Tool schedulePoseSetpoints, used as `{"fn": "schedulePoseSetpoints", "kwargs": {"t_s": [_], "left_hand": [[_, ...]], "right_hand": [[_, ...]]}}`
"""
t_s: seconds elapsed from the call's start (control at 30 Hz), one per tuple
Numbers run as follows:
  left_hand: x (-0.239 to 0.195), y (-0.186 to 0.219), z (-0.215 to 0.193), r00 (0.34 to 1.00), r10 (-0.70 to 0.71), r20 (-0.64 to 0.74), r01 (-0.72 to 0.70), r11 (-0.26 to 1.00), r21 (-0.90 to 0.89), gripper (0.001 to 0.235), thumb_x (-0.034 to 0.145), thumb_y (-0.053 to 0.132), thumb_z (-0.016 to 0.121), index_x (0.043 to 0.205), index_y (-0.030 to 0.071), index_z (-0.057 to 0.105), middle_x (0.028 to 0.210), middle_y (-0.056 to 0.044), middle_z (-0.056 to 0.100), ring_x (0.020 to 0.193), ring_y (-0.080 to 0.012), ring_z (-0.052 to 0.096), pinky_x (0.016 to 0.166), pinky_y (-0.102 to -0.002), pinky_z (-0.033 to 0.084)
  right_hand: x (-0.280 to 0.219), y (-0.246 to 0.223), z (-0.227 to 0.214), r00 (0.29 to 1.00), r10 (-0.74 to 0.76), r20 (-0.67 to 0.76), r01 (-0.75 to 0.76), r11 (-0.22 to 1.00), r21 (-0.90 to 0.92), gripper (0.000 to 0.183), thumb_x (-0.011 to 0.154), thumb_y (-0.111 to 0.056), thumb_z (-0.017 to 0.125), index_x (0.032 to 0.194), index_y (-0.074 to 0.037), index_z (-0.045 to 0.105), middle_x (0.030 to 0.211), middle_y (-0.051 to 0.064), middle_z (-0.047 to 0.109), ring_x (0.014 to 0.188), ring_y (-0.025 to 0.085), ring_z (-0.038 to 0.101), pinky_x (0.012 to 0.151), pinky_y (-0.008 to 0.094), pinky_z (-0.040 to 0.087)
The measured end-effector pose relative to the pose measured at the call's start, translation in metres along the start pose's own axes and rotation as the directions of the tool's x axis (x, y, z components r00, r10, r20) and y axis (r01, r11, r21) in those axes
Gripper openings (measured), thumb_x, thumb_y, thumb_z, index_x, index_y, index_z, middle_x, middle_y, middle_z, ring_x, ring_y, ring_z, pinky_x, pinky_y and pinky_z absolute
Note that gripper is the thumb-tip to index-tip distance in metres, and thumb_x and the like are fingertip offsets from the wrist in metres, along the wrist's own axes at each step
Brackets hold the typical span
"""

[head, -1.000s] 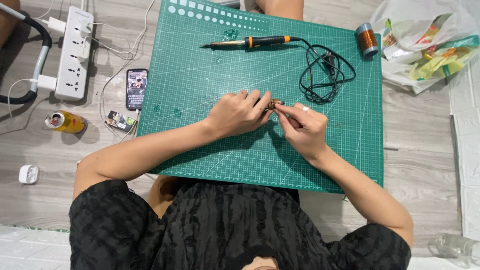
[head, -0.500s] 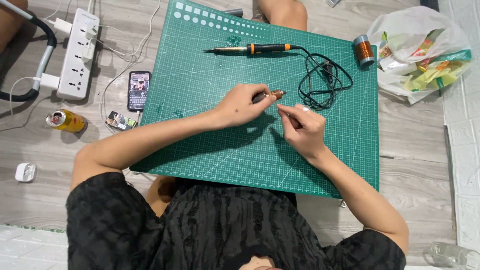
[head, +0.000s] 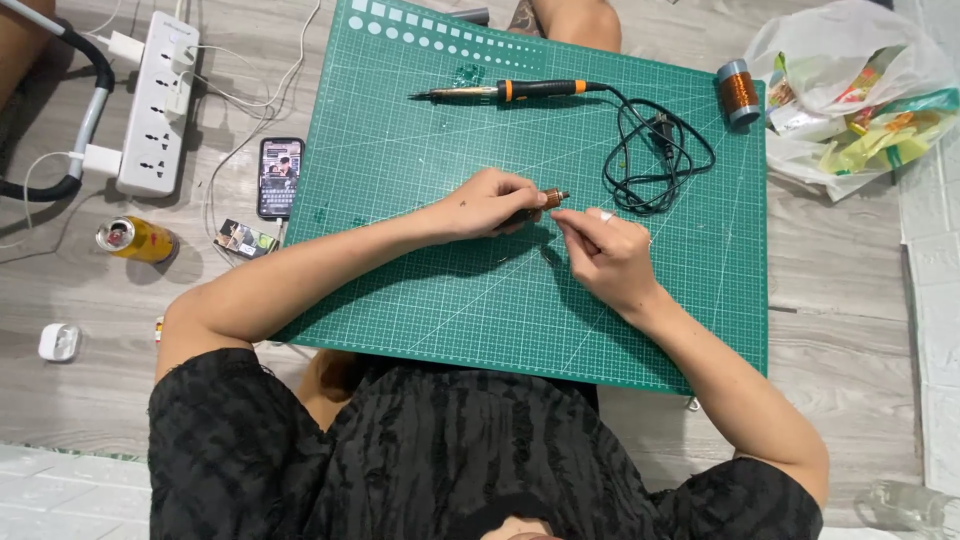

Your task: A person sits on the floor and uses a soldering iron to work on small electronic components like coils on a cutting mat.

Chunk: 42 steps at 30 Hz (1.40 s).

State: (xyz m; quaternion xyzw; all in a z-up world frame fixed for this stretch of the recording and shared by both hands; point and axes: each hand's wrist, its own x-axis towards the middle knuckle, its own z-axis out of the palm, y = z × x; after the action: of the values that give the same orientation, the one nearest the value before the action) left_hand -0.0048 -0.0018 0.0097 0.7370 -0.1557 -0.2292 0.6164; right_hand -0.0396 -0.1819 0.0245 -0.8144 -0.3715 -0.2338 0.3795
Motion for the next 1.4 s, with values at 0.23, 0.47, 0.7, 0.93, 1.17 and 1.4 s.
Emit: {"fn": "schedulePoseSetpoints", "kwargs": {"t_s": [0.23,0.47,0.7,0.93,1.17,1.4], "left_hand": [[0.005,-0.007,-0.002,0.999,0.009,0.033,-0.009,1.0,0.003,0.028,0.083,0.027,0.042,0.07,0.006,0.055,0.043,-0.006,0.043,0.03,-0.0095,0.035,0.024,-0.018,0.028],[0.001,0.003,0.0,0.999,-0.05,0.009,0.05,0.998,-0.049,0.044,0.086,0.036,0.029,0.065,0.006,0.052,0.042,-0.007,0.042,0.025,-0.0111,0.032,0.021,-0.021,0.026],[0.005,-0.004,0.002,1.0,-0.007,-0.006,0.007,1.0,0.005,0.033,0.083,0.032,0.045,0.068,0.005,0.054,0.043,-0.006,0.042,0.031,-0.0095,0.033,0.026,-0.018,0.026],[-0.007,0.01,0.003,0.999,0.03,-0.021,-0.03,0.999,-0.022,0.027,0.081,0.029,0.049,0.066,0.007,0.054,0.043,-0.004,0.04,0.038,-0.0091,0.035,0.034,-0.017,0.027],[-0.006,0.001,0.001,0.998,0.057,-0.04,-0.059,0.998,-0.038,0.028,0.079,0.034,0.051,0.065,0.01,0.055,0.041,-0.003,0.04,0.036,-0.0085,0.035,0.033,-0.018,0.026],[-0.006,0.001,0.0,0.998,0.053,-0.02,-0.054,0.997,-0.05,0.028,0.078,0.034,0.05,0.063,0.01,0.055,0.039,-0.004,0.041,0.034,-0.0087,0.034,0.031,-0.019,0.026]], "right_hand": [[-0.002,0.009,0.0,0.992,-0.129,0.011,0.129,0.979,-0.159,0.01,0.078,0.002,0.057,0.082,-0.003,0.064,0.042,-0.001,0.034,0.037,0.014,0.042,0.036,0.023,0.037],[-0.001,0.009,-0.003,0.974,-0.226,0.032,0.225,0.921,-0.318,0.009,0.08,-0.001,0.057,0.08,-0.007,0.063,0.046,-0.002,0.035,0.036,0.012,0.041,0.036,0.02,0.036],[-0.002,0.013,-0.002,0.969,-0.244,0.036,0.239,0.894,-0.379,0.008,0.081,-0.005,0.057,0.08,-0.01,0.063,0.048,-0.003,0.036,0.037,0.011,0.042,0.036,0.019,0.036],[-0.001,0.012,-0.001,0.974,-0.223,0.028,0.216,0.895,-0.391,0.008,0.081,-0.007,0.056,0.081,-0.013,0.061,0.05,-0.003,0.035,0.036,0.015,0.042,0.036,0.025,0.037],[-0.004,0.011,0.003,0.961,-0.274,0.039,0.267,0.883,-0.386,0.007,0.08,-0.007,0.057,0.081,-0.013,0.06,0.05,-0.001,0.036,0.038,0.02,0.043,0.035,0.028,0.037],[-0.004,0.016,0.002,0.923,-0.373,0.092,0.365,0.774,-0.517,0.008,0.077,-0.007,0.056,0.078,-0.015,0.059,0.05,0.0,0.036,0.036,0.019,0.043,0.037,0.028,0.039]]}}
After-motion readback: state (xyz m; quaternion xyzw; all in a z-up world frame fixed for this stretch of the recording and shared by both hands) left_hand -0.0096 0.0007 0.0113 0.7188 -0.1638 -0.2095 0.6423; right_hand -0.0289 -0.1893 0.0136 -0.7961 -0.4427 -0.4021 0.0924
